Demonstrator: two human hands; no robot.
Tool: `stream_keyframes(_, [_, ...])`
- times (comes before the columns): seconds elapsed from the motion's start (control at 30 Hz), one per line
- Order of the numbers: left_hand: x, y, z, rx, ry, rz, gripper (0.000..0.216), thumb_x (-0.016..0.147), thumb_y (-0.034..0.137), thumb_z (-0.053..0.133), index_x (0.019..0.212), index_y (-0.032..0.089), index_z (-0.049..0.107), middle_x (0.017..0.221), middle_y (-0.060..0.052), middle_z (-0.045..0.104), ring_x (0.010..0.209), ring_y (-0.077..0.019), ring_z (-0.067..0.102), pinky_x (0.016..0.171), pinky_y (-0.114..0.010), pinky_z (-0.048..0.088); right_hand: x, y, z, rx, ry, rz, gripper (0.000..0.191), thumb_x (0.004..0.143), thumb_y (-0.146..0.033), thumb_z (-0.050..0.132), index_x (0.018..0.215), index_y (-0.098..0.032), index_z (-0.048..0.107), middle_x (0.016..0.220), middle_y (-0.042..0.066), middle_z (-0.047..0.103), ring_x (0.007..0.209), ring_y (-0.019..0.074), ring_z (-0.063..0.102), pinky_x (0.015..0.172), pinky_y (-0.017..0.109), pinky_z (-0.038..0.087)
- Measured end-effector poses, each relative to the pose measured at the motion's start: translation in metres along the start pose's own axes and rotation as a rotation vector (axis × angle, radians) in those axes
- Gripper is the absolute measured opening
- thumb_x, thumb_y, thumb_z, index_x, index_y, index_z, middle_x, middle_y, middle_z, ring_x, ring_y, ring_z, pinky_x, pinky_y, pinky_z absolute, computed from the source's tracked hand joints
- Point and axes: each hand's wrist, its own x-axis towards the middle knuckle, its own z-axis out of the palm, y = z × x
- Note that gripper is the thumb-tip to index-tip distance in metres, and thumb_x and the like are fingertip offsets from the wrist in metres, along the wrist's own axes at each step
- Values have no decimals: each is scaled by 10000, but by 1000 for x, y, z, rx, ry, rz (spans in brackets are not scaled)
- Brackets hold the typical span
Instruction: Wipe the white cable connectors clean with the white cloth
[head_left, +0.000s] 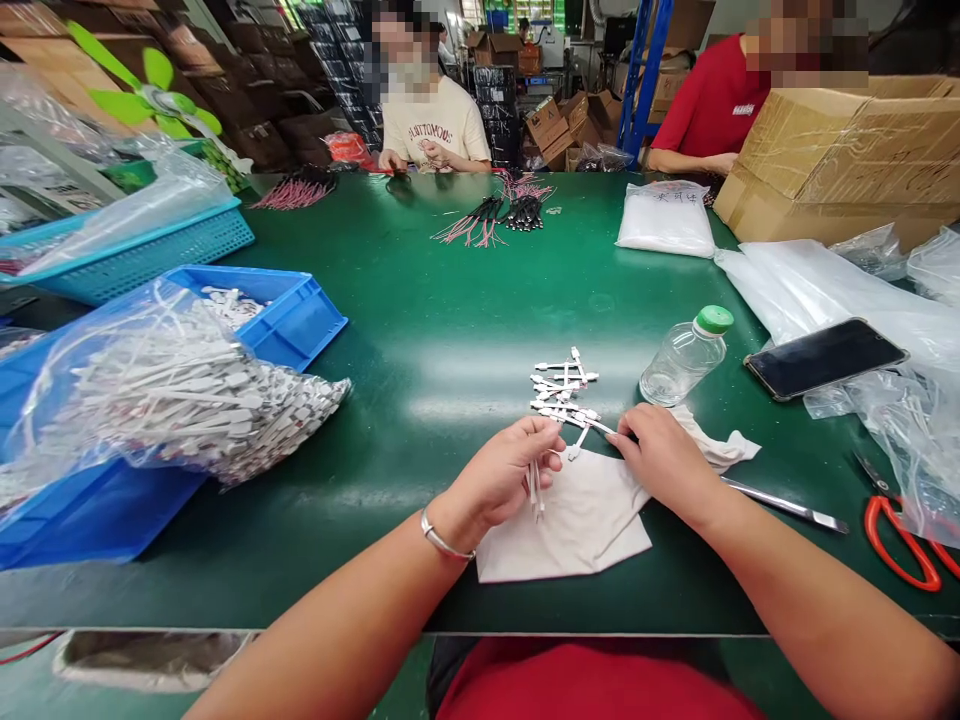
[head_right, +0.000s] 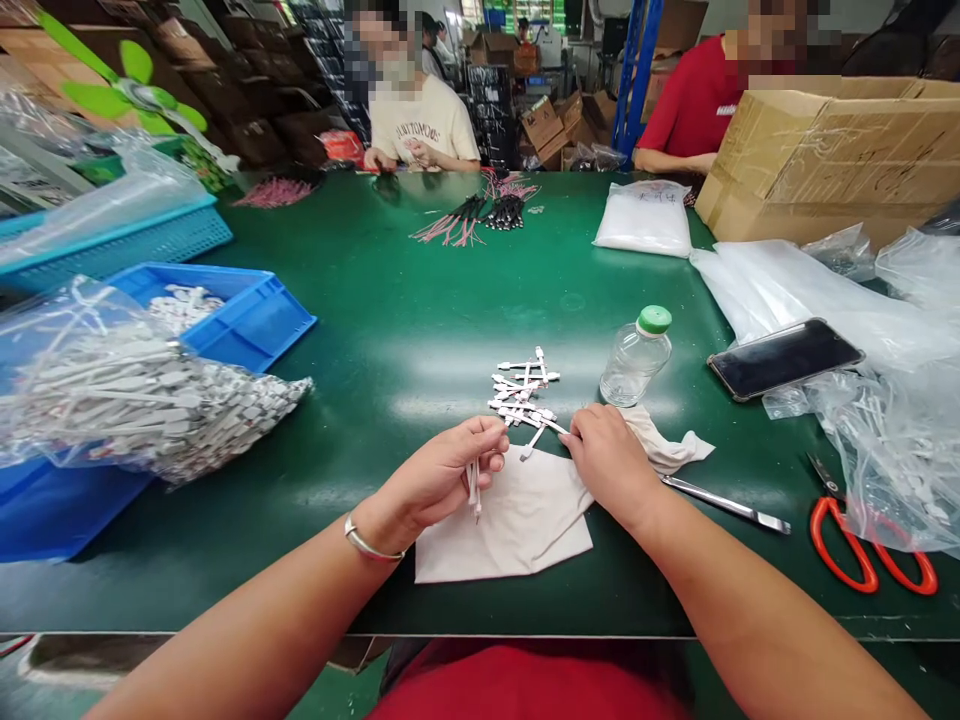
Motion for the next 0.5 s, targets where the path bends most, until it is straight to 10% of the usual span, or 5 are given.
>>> stream_keyframes(0.23, [0,-5,-10,410,-10,223,562,700,245,745,1216,239,522,939,6,553,537,-38,444,459,-179,333,-13,-10,-20,180,104,-219,148,917,-241,521,781,-186,505,802,48,564,798,211,515,751,352,417])
stream_keyframes(0.5, [-6,3,-1,412,-60,258,250,735,354,695,874,146,689,686,8,591,496,-55,392,454,-205,267,-15,-14,-19,254,94,-289,146,950,-260,462,905,-172,569,854,72,627,810,208,545,743,345,427])
